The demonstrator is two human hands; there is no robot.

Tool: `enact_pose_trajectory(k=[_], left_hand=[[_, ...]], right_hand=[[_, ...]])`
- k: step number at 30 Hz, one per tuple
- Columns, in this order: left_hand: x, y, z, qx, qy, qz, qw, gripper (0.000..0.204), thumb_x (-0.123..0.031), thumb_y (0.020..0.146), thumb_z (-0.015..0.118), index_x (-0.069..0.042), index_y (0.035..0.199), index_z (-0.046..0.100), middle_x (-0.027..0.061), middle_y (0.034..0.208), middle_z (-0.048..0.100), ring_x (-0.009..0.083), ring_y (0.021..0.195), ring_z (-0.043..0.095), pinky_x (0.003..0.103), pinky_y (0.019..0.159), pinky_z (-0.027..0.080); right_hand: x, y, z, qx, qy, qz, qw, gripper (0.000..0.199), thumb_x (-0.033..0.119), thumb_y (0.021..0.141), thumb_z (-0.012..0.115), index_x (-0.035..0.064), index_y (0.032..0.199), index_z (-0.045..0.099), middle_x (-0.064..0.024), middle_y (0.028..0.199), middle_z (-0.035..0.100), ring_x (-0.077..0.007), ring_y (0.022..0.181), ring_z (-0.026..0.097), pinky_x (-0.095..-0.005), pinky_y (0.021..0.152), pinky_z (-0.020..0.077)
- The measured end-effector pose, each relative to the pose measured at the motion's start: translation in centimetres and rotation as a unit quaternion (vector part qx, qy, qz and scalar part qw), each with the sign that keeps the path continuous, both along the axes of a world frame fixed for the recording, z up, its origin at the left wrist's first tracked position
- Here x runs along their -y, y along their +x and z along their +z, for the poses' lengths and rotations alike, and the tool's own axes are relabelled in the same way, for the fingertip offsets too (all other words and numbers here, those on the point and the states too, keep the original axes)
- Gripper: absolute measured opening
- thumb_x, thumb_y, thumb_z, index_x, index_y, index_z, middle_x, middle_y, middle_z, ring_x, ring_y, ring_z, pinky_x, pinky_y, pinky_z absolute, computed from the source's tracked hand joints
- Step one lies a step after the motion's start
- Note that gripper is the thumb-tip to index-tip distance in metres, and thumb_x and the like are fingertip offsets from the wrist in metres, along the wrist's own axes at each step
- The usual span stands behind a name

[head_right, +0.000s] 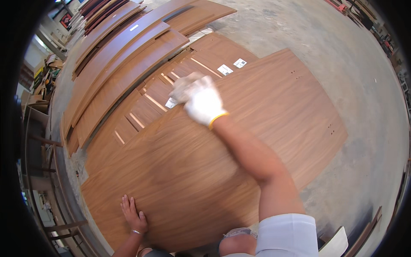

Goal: The person cleans a large wooden board by wiping it with a cloth and scraping the surface with a small blade. They pour liquid from a bottle onto the cloth and continue wiping the board, then scrape the edges and wipe again.

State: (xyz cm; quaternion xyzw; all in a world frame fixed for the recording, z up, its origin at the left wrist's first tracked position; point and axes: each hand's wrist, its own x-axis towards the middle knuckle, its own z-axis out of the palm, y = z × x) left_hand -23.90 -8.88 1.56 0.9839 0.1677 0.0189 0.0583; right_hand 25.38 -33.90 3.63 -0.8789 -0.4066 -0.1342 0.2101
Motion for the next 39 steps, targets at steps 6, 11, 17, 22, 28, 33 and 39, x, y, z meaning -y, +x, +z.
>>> enact_pose_trajectory(k=[6,11,17,22,28,33,39], left_hand=[[0.8,2.0,-1.3,0.021,-0.024,-0.035,0.999,0.068,-0.037,0.099,0.042,0.001,0.156,0.04,0.0278,0.167,0.03,0.0471,0.156,0.024,0.062,0.127,0.014],[0.1,1.9,-0.8,0.012,-0.012,-0.051,0.999,0.069,-0.039,0.101,0.039,0.002,0.158,0.038,0.0276,0.168,0.028,0.0476,0.156,0.024,0.062,0.126,0.014],[-0.2,0.3,-0.2,-0.011,0.004,-0.042,0.999,0.07,-0.039,0.103,0.037,0.002,0.16,0.034,0.0275,0.169,0.027,0.0472,0.157,0.023,0.061,0.127,0.013],[0.7,2.3,-1.5,0.013,-0.013,-0.051,0.999,0.069,-0.04,0.105,0.035,0.002,0.16,0.034,0.0275,0.169,0.027,0.0471,0.157,0.022,0.061,0.127,0.013],[0.0,0.8,-0.4,0.013,0.019,-0.039,0.999,0.069,-0.041,0.107,0.032,0.003,0.16,0.035,0.0273,0.168,0.028,0.0465,0.157,0.024,0.06,0.127,0.013],[-0.1,-0.1,-1.0,0.0,0.02,-0.017,1.0,0.069,-0.042,0.107,0.032,0.003,0.16,0.034,0.0277,0.168,0.03,0.0467,0.156,0.024,0.06,0.127,0.015],[1.0,1.8,-1.3,0.008,-0.005,-0.028,1.0,0.068,-0.039,0.107,0.032,0.004,0.159,0.036,0.0269,0.168,0.03,0.0465,0.156,0.025,0.06,0.126,0.015]], right_hand=[[24.8,17.3,0.0,0.017,-0.183,-0.4,0.898,0.052,0.033,0.1,0.049,0.0216,0.15,0.056,-0.0039,0.156,0.055,-0.0233,0.145,0.045,-0.0526,0.121,0.0258],[23.1,14.2,-1.8,0.182,-0.176,-0.28,0.926,0.048,0.03,0.095,0.056,0.0181,0.142,0.063,-0.0069,0.131,0.069,-0.028,0.129,0.056,-0.0565,0.122,0.0257],[15.9,6.8,-1.7,0.056,-0.035,-0.077,0.995,0.047,0.028,0.088,0.067,0.0125,0.132,0.068,-0.0088,0.133,0.067,-0.0253,0.136,0.052,-0.0484,0.123,0.028],[30.1,17.5,0.1,0.051,-0.125,-0.356,0.924,0.044,0.028,0.099,0.053,0.0231,0.141,0.064,-0.0015,0.149,0.06,-0.018,0.139,0.05,-0.0511,0.119,0.0279],[18.6,10.4,-0.7,0.046,-0.106,-0.109,0.987,0.038,0.03,0.096,0.057,0.0147,0.127,0.072,-0.0056,0.129,0.071,-0.0206,0.133,0.054,-0.0461,0.119,0.0294],[23.5,13.1,-1.0,0.043,-0.093,-0.108,0.989,0.037,0.028,0.095,0.059,0.0195,0.128,0.072,-0.0032,0.136,0.068,-0.0216,0.133,0.053,-0.044,0.118,0.0301],[34.8,23.1,-1.0,-0.057,-0.188,-0.493,0.847,0.053,0.04,0.106,0.04,0.0303,0.157,0.047,-0.004,0.164,0.046,-0.0239,0.152,0.039,-0.0538,0.122,0.028]])
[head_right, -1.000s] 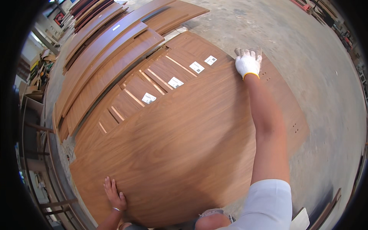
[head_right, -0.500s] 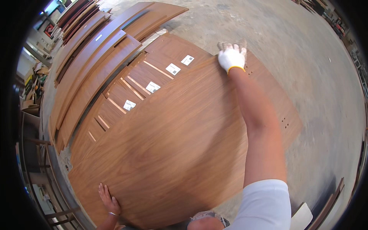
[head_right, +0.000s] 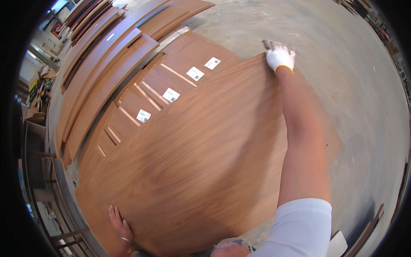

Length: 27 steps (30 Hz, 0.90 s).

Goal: The person cleans a large wooden board by wiping it with a cloth and scraping the surface with a small blade. They pour liquid from a bottle onto the cloth and continue wiping the board, then scrape the edges and wipe again.

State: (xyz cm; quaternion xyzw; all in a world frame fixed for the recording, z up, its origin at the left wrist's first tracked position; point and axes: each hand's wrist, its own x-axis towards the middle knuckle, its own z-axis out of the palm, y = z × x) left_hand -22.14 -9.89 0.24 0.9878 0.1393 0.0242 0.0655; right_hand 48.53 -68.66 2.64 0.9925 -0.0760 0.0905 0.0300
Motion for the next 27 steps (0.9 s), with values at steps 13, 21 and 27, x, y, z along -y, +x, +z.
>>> enact_pose_trajectory(k=[13,21,27], left_hand=[[0.3,-0.4,1.9,-0.021,0.023,0.017,0.999,0.067,-0.029,0.1,0.037,0.005,0.157,0.036,0.0296,0.167,0.028,0.0492,0.156,0.023,0.061,0.126,0.013],[0.9,0.7,0.2,0.018,0.026,0.034,0.999,0.072,-0.021,0.088,0.045,0.008,0.153,0.037,0.033,0.165,0.028,0.0527,0.155,0.022,0.065,0.125,0.014],[0.4,-0.4,-0.3,0.036,0.027,0.036,0.998,0.074,-0.021,0.084,0.048,0.009,0.151,0.039,0.0339,0.164,0.029,0.054,0.154,0.024,0.067,0.125,0.013]], right_hand=[[-9.8,-8.9,-3.0,0.054,0.122,0.345,0.929,0.056,0.025,0.091,0.064,0.0087,0.144,0.06,-0.0181,0.151,0.055,-0.0405,0.142,0.045,-0.0503,0.123,0.0304],[-30.1,-22.1,-1.4,0.049,0.131,0.586,0.798,0.051,0.03,0.087,0.067,0.0069,0.132,0.069,-0.0149,0.137,0.067,-0.03,0.137,0.052,-0.0526,0.122,0.0281],[-47.1,-32.5,-0.6,-0.054,0.177,0.645,0.742,0.049,0.035,0.089,0.065,0.0101,0.13,0.071,-0.0128,0.135,0.068,-0.028,0.136,0.053,-0.0522,0.124,0.0227]])
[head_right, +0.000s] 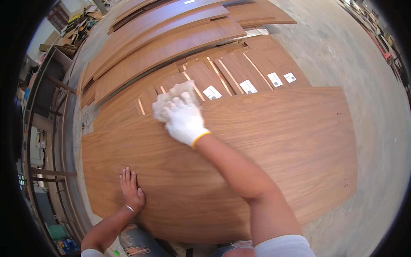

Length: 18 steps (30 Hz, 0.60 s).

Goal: The person cleans a large wooden board by wiping it with a cloth and scraping the surface with a small blade. They pour liquid from a bottle onto the cloth and continue wiping the board, then scrape the edges and wipe again.

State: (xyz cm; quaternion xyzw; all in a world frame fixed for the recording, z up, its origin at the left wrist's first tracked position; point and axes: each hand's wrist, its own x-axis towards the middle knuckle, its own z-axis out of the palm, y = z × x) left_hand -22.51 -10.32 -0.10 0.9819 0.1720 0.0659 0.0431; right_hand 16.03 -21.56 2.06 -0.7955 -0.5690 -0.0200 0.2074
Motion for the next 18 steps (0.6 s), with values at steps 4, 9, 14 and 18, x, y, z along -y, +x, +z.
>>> enact_pose_trajectory(k=[4,9,14,18], left_hand=[[0.2,0.7,-0.7,0.0,-0.022,0.004,1.0,0.074,-0.022,0.082,0.051,0.009,0.149,0.042,0.0346,0.163,0.03,0.0546,0.153,0.024,0.068,0.125,0.013],[0.2,0.6,-0.4,-0.016,-0.044,0.029,0.998,0.074,-0.025,0.08,0.055,0.008,0.146,0.045,0.0345,0.162,0.031,0.0545,0.153,0.023,0.069,0.124,0.012],[0.2,0.3,-1.3,-0.022,-0.045,0.022,0.998,0.073,-0.031,0.084,0.059,0.003,0.148,0.046,0.034,0.158,0.035,0.0545,0.151,0.024,0.07,0.123,0.012],[0.8,-0.6,-2.6,-0.01,-0.035,0.018,0.999,0.068,-0.032,0.087,0.059,0.001,0.145,0.05,0.0325,0.157,0.038,0.0507,0.151,0.027,0.067,0.123,0.016]], right_hand=[[-9.8,-6.5,-2.8,-0.007,0.017,0.019,1.0,0.049,0.035,0.096,0.057,0.0091,0.136,0.069,-0.0124,0.146,0.062,-0.0294,0.141,0.05,-0.0526,0.127,0.0177],[-19.3,-13.1,-2.0,-0.04,-0.038,0.089,0.994,0.051,0.036,0.1,0.051,0.013,0.142,0.065,-0.0088,0.154,0.056,-0.0279,0.151,0.04,-0.0564,0.128,0.0128],[-26.2,-19.9,-3.6,-0.009,-0.071,0.164,0.984,0.05,0.037,0.1,0.049,0.018,0.144,0.064,-0.0066,0.156,0.054,-0.0266,0.151,0.039,-0.0551,0.128,0.0113],[-29.0,-26.7,-2.9,-0.016,-0.057,0.234,0.971,0.048,0.039,0.097,0.055,0.0192,0.139,0.066,-0.0043,0.147,0.059,-0.0256,0.145,0.042,-0.0528,0.127,0.0162]])
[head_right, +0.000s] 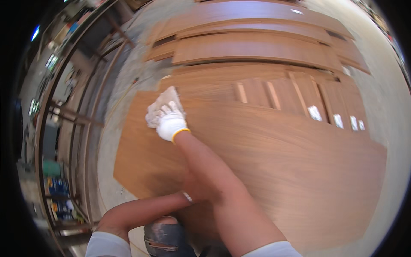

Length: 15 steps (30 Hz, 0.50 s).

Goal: The person cleans a large wooden board by wiping it with a cloth and scraping the surface with a small blade. They pour liquid from a bottle onto the cloth and continue wiping the board, then scrape the edges and wipe again.

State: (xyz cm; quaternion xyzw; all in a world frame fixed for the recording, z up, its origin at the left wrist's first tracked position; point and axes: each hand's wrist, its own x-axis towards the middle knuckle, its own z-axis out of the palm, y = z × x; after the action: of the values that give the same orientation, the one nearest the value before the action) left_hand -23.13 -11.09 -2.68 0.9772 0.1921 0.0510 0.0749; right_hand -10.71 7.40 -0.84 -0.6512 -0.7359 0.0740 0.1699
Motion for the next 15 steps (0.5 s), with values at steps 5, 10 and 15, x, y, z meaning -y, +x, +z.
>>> enact_pose_trajectory(k=[5,10,15], left_hand=[[0.5,-0.4,-0.6,0.052,0.003,-0.011,0.999,0.06,-0.032,0.094,0.055,0.002,0.142,0.052,0.03,0.155,0.042,0.0454,0.149,0.033,0.062,0.122,0.023],[0.9,-0.9,-1.6,0.119,0.044,0.001,0.992,0.053,-0.032,0.101,0.051,0.003,0.14,0.055,0.0275,0.154,0.046,0.04,0.148,0.038,0.056,0.121,0.03],[0.3,0.1,-1.1,0.16,0.096,0.006,0.982,0.05,-0.032,0.104,0.047,0.003,0.138,0.057,0.0257,0.154,0.049,0.038,0.148,0.041,0.054,0.121,0.033]], right_hand=[[-1.2,-5.8,0.7,0.035,-0.018,0.045,0.998,0.052,0.04,0.097,0.06,0.0202,0.145,0.062,-0.0068,0.157,0.053,-0.028,0.152,0.038,-0.0525,0.129,0.0141],[-2.6,-9.1,-0.2,0.073,-0.01,0.013,0.997,0.054,0.037,0.098,0.058,0.0178,0.148,0.059,-0.0039,0.162,0.049,-0.0259,0.154,0.034,-0.0528,0.129,0.0137],[-1.9,-17.7,-1.6,0.09,0.001,0.112,0.99,0.053,0.037,0.098,0.058,0.0204,0.148,0.06,-0.0039,0.161,0.05,-0.026,0.154,0.036,-0.0528,0.129,0.0133]])
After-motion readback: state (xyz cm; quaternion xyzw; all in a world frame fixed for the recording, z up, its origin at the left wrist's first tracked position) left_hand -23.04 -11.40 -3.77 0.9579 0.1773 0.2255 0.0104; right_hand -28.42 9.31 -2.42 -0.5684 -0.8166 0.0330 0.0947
